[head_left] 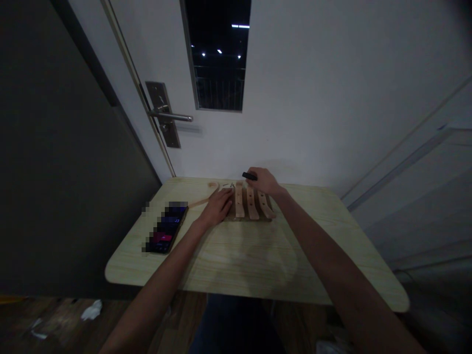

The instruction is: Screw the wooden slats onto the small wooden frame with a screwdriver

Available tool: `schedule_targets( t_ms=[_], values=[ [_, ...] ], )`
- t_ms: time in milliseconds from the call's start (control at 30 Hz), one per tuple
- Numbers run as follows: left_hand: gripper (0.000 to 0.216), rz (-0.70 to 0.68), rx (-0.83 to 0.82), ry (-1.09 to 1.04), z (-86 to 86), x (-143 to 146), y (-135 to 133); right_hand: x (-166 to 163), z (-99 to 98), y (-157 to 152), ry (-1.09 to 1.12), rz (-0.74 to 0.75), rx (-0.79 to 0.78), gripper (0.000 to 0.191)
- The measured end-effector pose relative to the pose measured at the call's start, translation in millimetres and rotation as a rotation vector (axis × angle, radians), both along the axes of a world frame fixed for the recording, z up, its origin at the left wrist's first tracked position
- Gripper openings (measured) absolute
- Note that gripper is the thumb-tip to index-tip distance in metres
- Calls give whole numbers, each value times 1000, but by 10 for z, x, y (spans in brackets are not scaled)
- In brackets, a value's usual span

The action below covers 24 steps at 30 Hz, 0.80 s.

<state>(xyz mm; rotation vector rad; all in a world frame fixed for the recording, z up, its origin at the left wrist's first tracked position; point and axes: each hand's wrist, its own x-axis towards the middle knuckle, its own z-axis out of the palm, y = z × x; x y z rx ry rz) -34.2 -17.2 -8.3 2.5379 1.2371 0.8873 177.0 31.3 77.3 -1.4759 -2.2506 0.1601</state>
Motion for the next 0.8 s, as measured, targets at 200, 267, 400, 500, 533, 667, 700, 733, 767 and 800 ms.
schedule_targets(
  t_ms=[200, 267, 400, 500, 533, 667, 700, 733, 767, 800],
  values=[
    [45, 30, 37, 35, -80, 43, -17, 17, -13, -15, -31, 19, 9, 16],
    [45, 33, 37, 30, -92, 52, -22, 16, -22, -9, -38, 26, 13, 17],
    [44, 39, 38, 26, -112, 54, -18, 19, -34, -1, -35, 22, 14, 18],
    [45, 39, 42, 29, -114, 52, -12, 19, -36, -2, -32, 29, 18, 19],
    [45, 38, 42, 29, -112, 52, -10, 18, -37, -3, -30, 31, 21, 19],
    [44, 43, 38, 25, -108, 52, -12, 26, -45, -6, -8, 29, 23, 19],
    [44, 46, 39, 24, -108, 52, -15, 36, -51, -5, -2, 14, 24, 19],
    [43, 48, 39, 24, -109, 54, -19, 49, -60, -3, 1, -14, 28, 19],
    [43, 52, 39, 23, -109, 56, -24, 67, -72, 1, 3, -53, 34, 20],
    [43, 59, 38, 23, -108, 58, -29, 87, -85, 7, 1, -100, 42, 20]
  ],
)
